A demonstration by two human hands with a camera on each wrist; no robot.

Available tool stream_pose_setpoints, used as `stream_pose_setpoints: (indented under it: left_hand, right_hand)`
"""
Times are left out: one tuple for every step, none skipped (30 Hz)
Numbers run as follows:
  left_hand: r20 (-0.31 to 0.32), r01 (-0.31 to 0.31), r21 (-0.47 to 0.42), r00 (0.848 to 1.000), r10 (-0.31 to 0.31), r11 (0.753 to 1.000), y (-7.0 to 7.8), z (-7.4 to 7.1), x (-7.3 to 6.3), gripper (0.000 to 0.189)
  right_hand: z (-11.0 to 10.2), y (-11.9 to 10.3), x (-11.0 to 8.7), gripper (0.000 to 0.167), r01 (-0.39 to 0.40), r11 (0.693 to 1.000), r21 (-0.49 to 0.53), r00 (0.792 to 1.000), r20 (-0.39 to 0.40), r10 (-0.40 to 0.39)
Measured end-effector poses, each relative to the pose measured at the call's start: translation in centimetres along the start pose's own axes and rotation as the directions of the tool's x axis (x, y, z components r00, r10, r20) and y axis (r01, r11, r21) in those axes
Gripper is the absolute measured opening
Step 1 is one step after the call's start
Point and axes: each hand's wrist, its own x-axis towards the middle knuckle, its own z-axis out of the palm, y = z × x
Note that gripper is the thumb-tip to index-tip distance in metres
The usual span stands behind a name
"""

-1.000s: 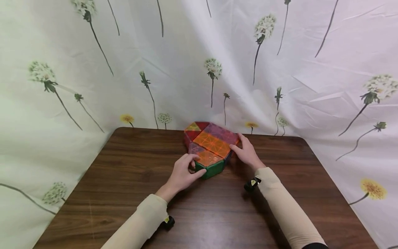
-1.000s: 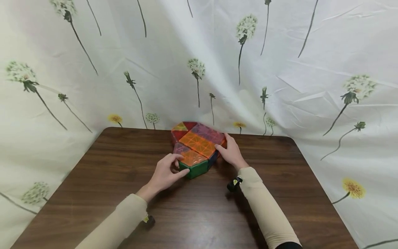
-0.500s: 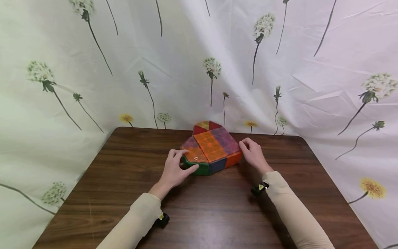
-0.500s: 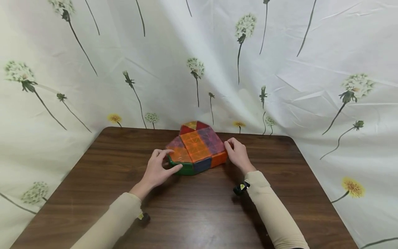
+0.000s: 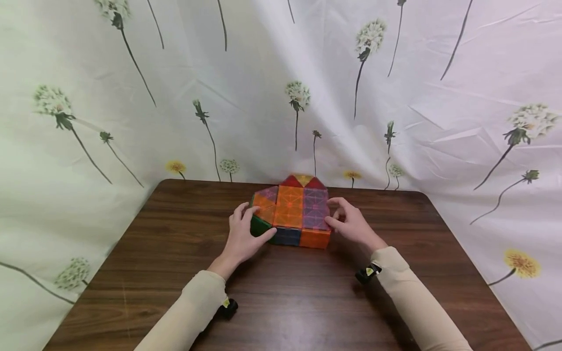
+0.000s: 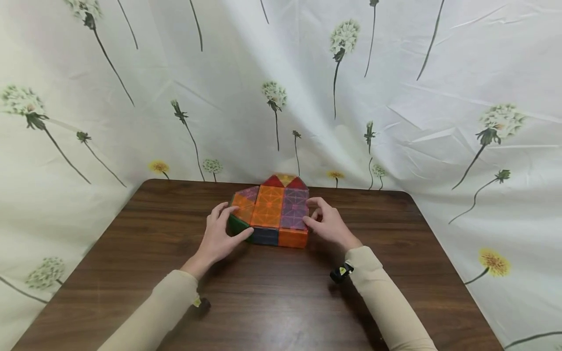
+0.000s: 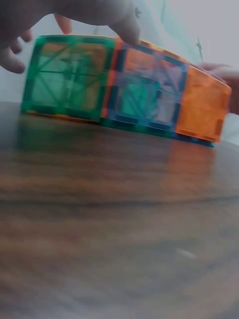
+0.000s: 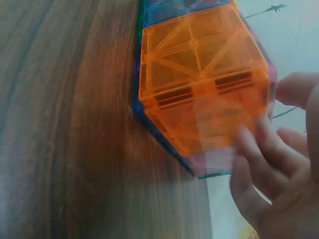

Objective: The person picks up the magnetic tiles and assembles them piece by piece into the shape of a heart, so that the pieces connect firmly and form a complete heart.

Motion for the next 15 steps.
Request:
stream_pose_setpoints:
  left_hand:
    - [-0.004, -0.008, 0.004, 1.000, 0.008, 1.000, 0.2, 0.1, -0.1, 0.071]
    - [-0.010, -0.016, 0.011, 1.000, 0.016, 1.000, 0.3, 0.3, -0.3, 0.069]
    - [-0.016, -0.022, 0.017, 1.000, 0.022, 1.000, 0.5, 0.5, -0.5, 0.069]
    - [-0.023, -0.025, 0.022, 0.999, 0.025, 0.999, 0.8, 0.6, -0.6, 0.068]
    - [-0.032, -0.025, 0.026, 0.999, 0.026, 0.999, 1.1, 0.8, -0.8, 0.068]
    - [-0.037, -0.024, 0.032, 0.999, 0.025, 0.999, 1.3, 0.9, -0.9, 0.067]
    - [-0.037, -0.021, 0.034, 0.999, 0.022, 0.999, 1.5, 1.1, -1.1, 0.067]
    - [-0.034, -0.019, 0.033, 0.999, 0.020, 0.999, 1.7, 1.2, -1.2, 0.066]
    - [-0.026, -0.017, 0.030, 1.000, 0.018, 0.999, 1.9, 1.3, -1.3, 0.066]
    - [-0.016, -0.018, 0.024, 1.000, 0.018, 1.000, 2.1, 1.4, -1.4, 0.066]
    - [-0.005, -0.019, 0.016, 1.000, 0.019, 1.000, 2.3, 1.5, -1.5, 0.066]
    - [0.006, -0.022, 0.009, 1.000, 0.022, 1.000, 2.4, 1.5, -1.6, 0.066]
    - [0.011, -0.026, 0.002, 1.000, 0.026, 1.000, 2.4, 1.5, -1.6, 0.067]
    - [0.012, -0.028, -0.004, 1.000, 0.028, 1.000, 2.5, 1.5, -1.6, 0.067]
    - [0.010, -0.029, -0.008, 1.000, 0.029, 1.000, 2.5, 1.4, -1.7, 0.067]
  right_hand:
    - [0.1, -0.2, 0.2, 0.044, -0.006, 0.999, -0.031, 1.000, -0.025, 0.005]
    - [0.2, -0.3, 0.5, 0.046, -0.010, 0.998, -0.063, 0.999, -0.048, 0.007]
    - [0.3, -0.4, 0.8, 0.049, -0.014, 0.996, -0.091, 0.998, -0.063, 0.008]
    - [0.4, -0.4, 1.1, 0.052, -0.023, 0.994, -0.107, 0.997, -0.070, 0.015]
    - [0.5, -0.4, 1.5, 0.056, -0.038, 0.993, -0.116, 0.997, -0.073, 0.029]
    - [0.6, -0.4, 1.8, 0.061, -0.048, 0.990, -0.130, 0.997, -0.068, 0.040]
    - [0.6, -0.4, 2.1, 0.065, -0.058, 0.988, -0.140, 0.997, -0.058, 0.050]
    - [0.7, -0.3, 2.4, 0.069, -0.065, 0.987, -0.147, 0.997, -0.045, 0.059]
    - [0.7, -0.2, 2.7, 0.072, -0.071, 0.985, -0.155, 0.997, -0.032, 0.067]
    - [0.8, -0.2, 3.0, 0.074, -0.078, 0.984, -0.161, 0.997, -0.024, 0.075]
    - [0.8, -0.1, 3.2, 0.074, -0.081, 0.983, -0.164, 0.997, -0.017, 0.079]
    - [0.9, -0.1, 3.4, 0.074, -0.087, 0.983, -0.161, 0.996, -0.013, 0.086]
    - [0.9, -0.1, 3.5, 0.073, -0.092, 0.984, -0.152, 0.996, -0.012, 0.091]
    - [0.9, 0.0, 3.6, 0.073, -0.093, 0.985, -0.148, 0.996, -0.011, 0.093]
    - [0.9, 0.0, 3.7, 0.073, -0.095, 0.985, -0.143, 0.995, -0.015, 0.094]
